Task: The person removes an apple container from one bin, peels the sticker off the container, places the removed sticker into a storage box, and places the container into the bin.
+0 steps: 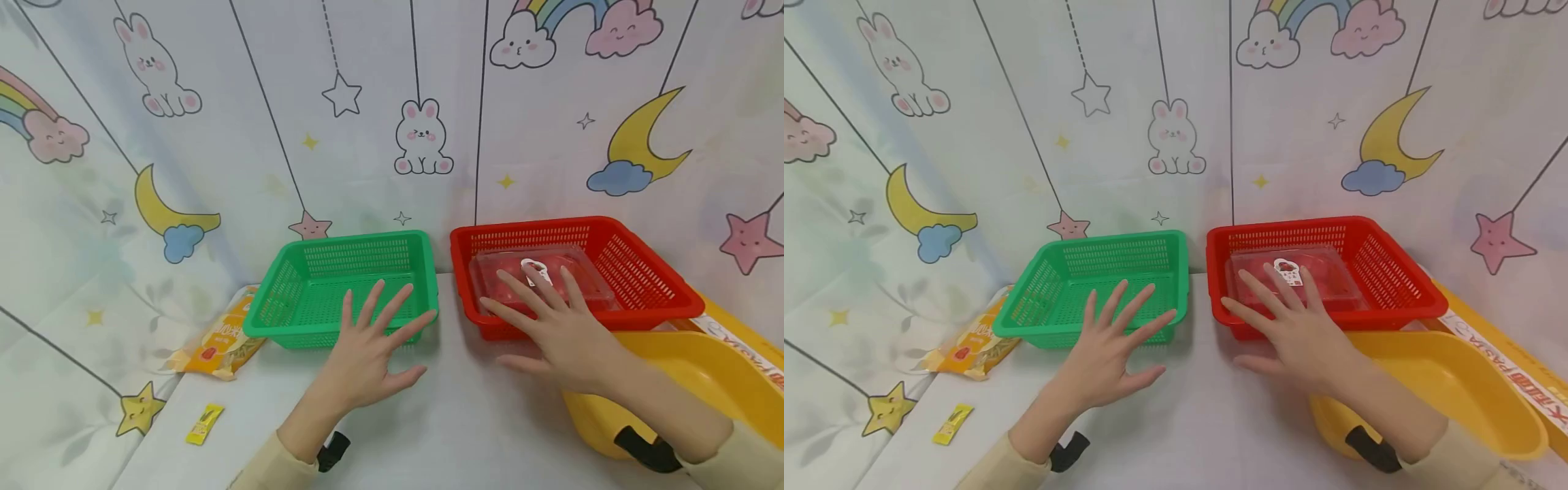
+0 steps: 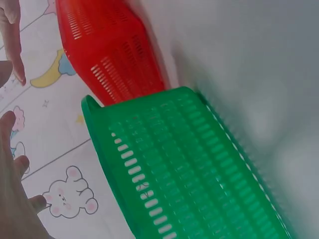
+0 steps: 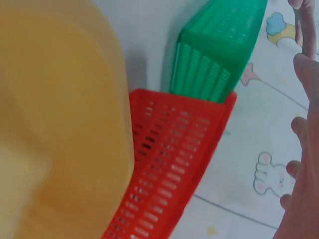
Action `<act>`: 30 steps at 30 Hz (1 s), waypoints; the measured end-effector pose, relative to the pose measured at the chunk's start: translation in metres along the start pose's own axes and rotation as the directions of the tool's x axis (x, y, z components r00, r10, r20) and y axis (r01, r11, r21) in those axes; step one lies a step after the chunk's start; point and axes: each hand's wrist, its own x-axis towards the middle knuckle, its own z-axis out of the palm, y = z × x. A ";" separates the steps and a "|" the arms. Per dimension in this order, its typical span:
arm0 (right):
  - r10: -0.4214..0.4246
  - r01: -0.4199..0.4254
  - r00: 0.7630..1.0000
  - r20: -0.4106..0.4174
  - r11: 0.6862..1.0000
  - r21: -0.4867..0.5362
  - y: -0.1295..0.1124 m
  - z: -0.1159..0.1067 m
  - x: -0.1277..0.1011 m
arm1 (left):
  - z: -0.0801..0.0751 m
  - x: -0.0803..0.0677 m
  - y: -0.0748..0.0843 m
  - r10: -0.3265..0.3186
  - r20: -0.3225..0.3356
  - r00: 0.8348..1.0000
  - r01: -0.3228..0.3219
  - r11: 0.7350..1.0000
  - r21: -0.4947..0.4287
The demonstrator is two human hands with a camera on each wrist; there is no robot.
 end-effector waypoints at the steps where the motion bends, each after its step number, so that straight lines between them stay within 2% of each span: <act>1: 0.010 -0.010 1.000 0.004 1.000 -0.007 0.003 -0.002 0.000 | 0.002 0.004 0.002 -0.001 -0.003 1.000 0.001 1.000 0.001; 5: 0.066 -0.064 0.997 0.045 0.997 -0.032 0.013 -0.012 0.003 | 0.010 0.024 0.008 -0.014 -0.019 1.000 0.013 0.999 -0.030; 9: 0.156 -0.157 0.982 0.103 0.988 -0.007 0.023 -0.019 0.006 | 0.023 0.046 0.017 -0.052 -0.048 0.998 0.045 0.988 -0.146; 14: 0.258 -0.270 0.953 0.161 0.961 0.056 0.043 -0.016 0.008 | 0.039 0.071 0.036 -0.130 -0.064 0.989 0.105 0.948 -0.300; 21: 0.375 -0.404 0.904 0.204 0.906 0.125 0.077 0.001 0.005 | 0.053 0.100 0.062 -0.237 -0.042 0.971 0.195 0.878 -0.437; 23: 0.404 -0.438 0.889 0.217 0.887 0.143 0.085 0.004 0.004 | 0.060 0.105 0.066 -0.277 -0.032 0.960 0.228 0.846 -0.481; 25: 0.426 -0.468 0.874 0.233 0.867 0.171 0.092 0.007 0.005 | 0.068 0.108 0.069 -0.324 -0.004 0.946 0.272 0.801 -0.534; 30: 0.475 -0.545 0.831 0.290 0.798 0.256 0.112 0.011 0.006 | 0.086 0.110 0.074 -0.434 0.093 0.896 0.379 0.640 -0.668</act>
